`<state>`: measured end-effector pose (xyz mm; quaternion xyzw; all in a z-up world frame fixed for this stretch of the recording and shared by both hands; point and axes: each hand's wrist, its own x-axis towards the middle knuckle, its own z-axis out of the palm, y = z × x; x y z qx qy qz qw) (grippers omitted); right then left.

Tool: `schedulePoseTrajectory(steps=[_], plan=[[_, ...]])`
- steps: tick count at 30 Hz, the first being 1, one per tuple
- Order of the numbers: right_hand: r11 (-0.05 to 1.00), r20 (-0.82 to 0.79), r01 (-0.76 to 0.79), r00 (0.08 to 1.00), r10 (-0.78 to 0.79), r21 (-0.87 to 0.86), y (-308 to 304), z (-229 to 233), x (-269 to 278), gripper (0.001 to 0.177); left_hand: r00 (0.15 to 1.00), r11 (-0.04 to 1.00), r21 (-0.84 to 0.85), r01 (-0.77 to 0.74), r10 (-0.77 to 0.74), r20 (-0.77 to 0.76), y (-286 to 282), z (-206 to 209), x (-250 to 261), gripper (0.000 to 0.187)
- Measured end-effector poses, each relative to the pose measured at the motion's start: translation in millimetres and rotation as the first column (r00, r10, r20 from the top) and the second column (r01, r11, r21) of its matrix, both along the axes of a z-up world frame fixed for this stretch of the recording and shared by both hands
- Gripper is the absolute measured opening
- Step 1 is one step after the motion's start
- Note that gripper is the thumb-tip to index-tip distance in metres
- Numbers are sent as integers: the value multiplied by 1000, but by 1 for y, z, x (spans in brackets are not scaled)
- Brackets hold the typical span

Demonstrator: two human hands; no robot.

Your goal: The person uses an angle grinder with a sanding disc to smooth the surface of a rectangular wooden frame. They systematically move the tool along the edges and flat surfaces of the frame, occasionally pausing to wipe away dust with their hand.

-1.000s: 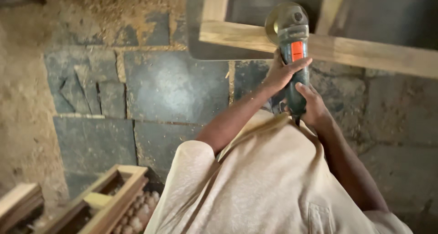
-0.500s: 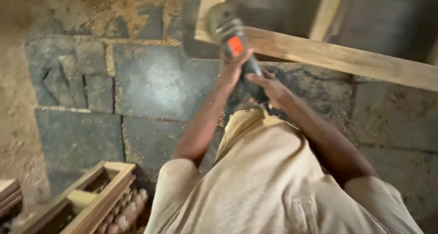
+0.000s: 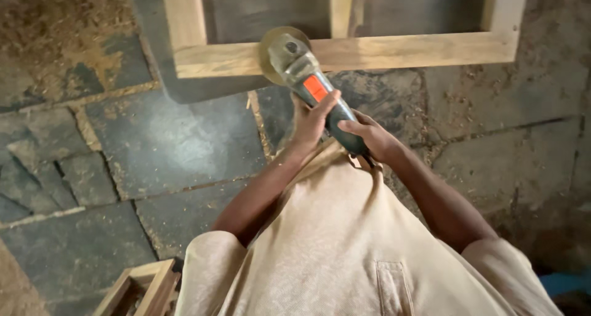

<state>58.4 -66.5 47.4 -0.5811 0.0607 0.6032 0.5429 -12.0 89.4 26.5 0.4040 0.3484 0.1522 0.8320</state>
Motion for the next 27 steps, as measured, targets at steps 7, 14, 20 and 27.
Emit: schedulePoseTrajectory(steps=[7, 14, 20, 27], plan=[[944, -84, 327, 941, -329, -30, -85, -4, 11, 60, 977, 977, -16, 214, -214, -13, -76, -10, 50, 82], [862, -60, 506, 862, -504, 23, -137, -13, 24, 60, 917, 921, -65, 383, -371, 147, -127, -29, 103, 80], [734, -11, 678, 734, -679, -29, -190, -24, 37, 60, 795, 818, 13, 576, -563, 226, -187, -41, 164, 82], [609, 20, 792, 609, -793, 50, -240, -39, 42, 63, 602, 628, 102, 771, -772, 204, -252, -45, 212, 83]])
